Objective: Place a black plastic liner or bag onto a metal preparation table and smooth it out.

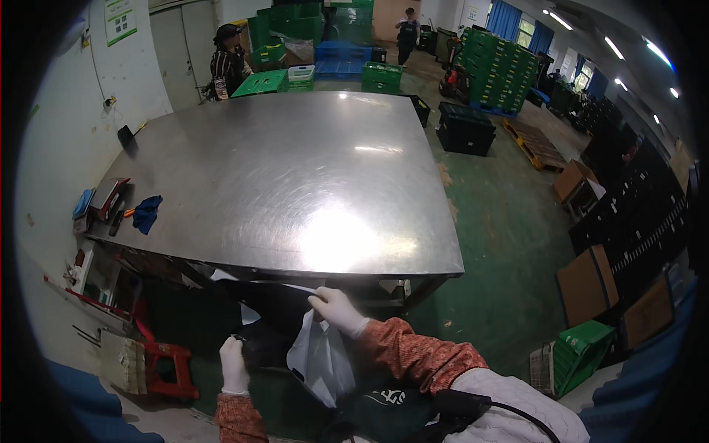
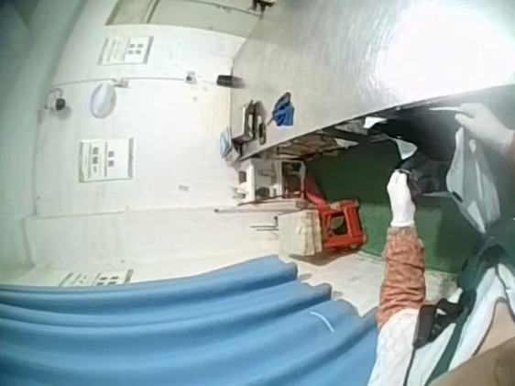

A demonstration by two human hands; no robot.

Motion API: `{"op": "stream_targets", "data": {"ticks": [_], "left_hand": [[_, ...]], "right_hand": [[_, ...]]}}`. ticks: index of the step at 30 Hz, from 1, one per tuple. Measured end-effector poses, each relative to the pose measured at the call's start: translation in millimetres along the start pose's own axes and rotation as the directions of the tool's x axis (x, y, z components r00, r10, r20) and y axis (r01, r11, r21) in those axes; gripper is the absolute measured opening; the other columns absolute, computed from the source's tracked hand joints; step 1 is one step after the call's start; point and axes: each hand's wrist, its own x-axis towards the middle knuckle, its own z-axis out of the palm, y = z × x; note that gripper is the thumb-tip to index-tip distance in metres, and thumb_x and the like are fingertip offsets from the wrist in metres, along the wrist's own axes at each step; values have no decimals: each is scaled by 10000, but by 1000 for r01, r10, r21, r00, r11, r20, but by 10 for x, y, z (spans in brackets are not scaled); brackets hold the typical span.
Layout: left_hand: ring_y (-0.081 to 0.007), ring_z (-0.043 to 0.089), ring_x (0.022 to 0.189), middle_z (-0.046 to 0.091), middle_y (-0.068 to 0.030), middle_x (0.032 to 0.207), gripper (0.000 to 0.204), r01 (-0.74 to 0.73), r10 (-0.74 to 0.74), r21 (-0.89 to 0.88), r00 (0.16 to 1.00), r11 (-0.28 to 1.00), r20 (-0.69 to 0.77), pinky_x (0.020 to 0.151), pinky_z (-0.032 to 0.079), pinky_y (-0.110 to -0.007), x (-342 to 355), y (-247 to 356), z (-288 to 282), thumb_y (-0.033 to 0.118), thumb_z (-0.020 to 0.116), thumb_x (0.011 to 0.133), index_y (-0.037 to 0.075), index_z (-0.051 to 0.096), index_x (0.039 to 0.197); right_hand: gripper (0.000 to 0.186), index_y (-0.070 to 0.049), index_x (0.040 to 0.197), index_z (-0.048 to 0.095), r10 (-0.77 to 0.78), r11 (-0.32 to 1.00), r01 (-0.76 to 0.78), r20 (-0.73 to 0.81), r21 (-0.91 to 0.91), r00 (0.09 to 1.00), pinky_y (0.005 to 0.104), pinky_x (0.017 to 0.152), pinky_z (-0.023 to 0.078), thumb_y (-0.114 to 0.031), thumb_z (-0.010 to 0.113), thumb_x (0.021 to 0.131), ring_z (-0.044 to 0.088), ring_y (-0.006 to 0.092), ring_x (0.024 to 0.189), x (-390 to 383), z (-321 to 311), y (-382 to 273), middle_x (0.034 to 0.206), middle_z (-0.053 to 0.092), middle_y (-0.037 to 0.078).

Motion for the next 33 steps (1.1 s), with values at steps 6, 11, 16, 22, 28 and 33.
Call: {"op": "stream_targets", "data": {"ticks": [6, 11, 16, 22, 28, 33], "left_hand": [[-104, 406, 654, 436, -43, 670, 113, -111, 216, 576, 970, 810, -116, 588, 362, -300, 52, 2, -710, 1, 436, 876, -15, 476, 771], [-91, 449, 704, 509, -24, 740, 121, -84, 285, 697, 942, 712, -178, 627, 389, -272, 148, -134, -1360, -25, 424, 883, -28, 544, 876], [-60, 322, 363, 353, 48, 551, 178, 166, -14, 308, 897, 937, -441, 300, 294, -244, 126, 92, -1538, 146, 371, 1003, 71, 526, 1044], [-78, 350, 363, 414, 18, 550, 155, 62, 49, 194, 853, 979, -519, 333, 326, -238, 90, 154, -1767, 153, 379, 996, 110, 497, 905], [-218, 584, 834, 570, -92, 911, 165, -110, -6, -214, 878, 971, -479, 794, 509, -395, -62, 503, -1303, 219, 498, 931, 67, 530, 985], [-295, 539, 1067, 580, -129, 1126, 259, -70, -384, -809, 854, 583, -351, 991, 412, -465, -249, 114, -1699, 160, 527, 862, 31, 549, 1086]], "right_hand": [[248, 22, 862, 603, -272, 905, 205, -136, -374, 953, 425, 689, 494, -226, 591, 881, 625, 396, 761, 135, -498, 68, 793, 627, 237], [259, 27, 822, 576, -305, 865, 237, -88, -442, 948, 403, 658, 469, -224, 589, 882, 601, 346, 692, 204, -863, 114, 735, 592, 226], [245, 29, 818, 589, -44, 937, 37, -13, -347, 999, 307, 548, 513, -195, 567, 917, 650, 186, 569, 64, -1240, -96, 697, 641, 129], [232, 25, 878, 616, 31, 974, -34, -17, -225, 999, 271, 542, 515, -196, 556, 913, 654, 159, 588, -29, -1234, -207, 712, 652, 98], [177, -25, 923, 558, 206, 963, -165, -183, 214, 961, 244, 563, 514, -198, 527, 903, 651, 173, 659, -257, -1426, -513, 800, 622, 88], [248, 32, 882, 555, 599, 776, -607, 103, 171, 794, 368, 549, 548, -207, 489, 881, 651, 255, 608, -752, -1362, 507, 738, 637, 162]]}}
